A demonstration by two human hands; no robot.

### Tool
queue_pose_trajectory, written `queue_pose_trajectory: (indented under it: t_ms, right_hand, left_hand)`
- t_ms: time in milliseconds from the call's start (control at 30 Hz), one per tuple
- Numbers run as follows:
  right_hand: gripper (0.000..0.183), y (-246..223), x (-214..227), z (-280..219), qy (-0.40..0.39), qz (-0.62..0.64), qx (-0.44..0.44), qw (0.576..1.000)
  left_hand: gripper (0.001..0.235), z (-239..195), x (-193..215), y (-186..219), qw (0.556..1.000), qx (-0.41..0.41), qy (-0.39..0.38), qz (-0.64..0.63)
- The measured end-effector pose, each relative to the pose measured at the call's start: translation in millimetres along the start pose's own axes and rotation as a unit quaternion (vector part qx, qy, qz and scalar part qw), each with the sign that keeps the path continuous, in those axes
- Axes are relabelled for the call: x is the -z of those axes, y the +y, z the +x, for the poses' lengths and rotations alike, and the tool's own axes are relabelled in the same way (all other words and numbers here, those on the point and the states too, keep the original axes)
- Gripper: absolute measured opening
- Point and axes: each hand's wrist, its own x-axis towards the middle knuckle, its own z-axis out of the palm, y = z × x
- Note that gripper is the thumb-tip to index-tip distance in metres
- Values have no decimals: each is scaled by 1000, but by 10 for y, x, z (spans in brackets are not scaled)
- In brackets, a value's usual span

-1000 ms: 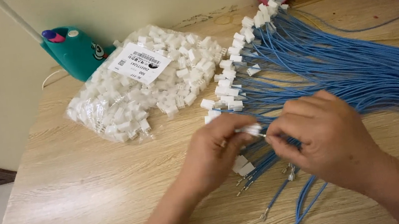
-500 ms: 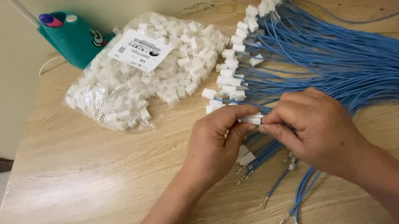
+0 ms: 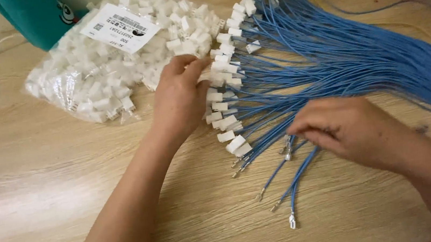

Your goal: The person repeatedly picks up white plastic connectors and blue wires with metal terminals, then inserts the terminals into the connectors by hand. The person places the assembled wires on the table and continues the process with additional components from a plastic bag.

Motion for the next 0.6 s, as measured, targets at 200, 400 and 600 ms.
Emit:
queue_pose_trajectory:
  t_ms: [200,400,600]
  right_hand:
    - [28,340,-302,-310,8,-129,84,988]
    - [36,514,-462,-321,-14,-178,-16,984]
    - [43,576,-410,-243,-51,-228,2,972]
  left_hand:
    - [19,-259,440,776,989,-130,64,21]
    - [63,-615,204,900,975,-119,-144,120]
    - [26,-483,35,523,976,-118,-57,176]
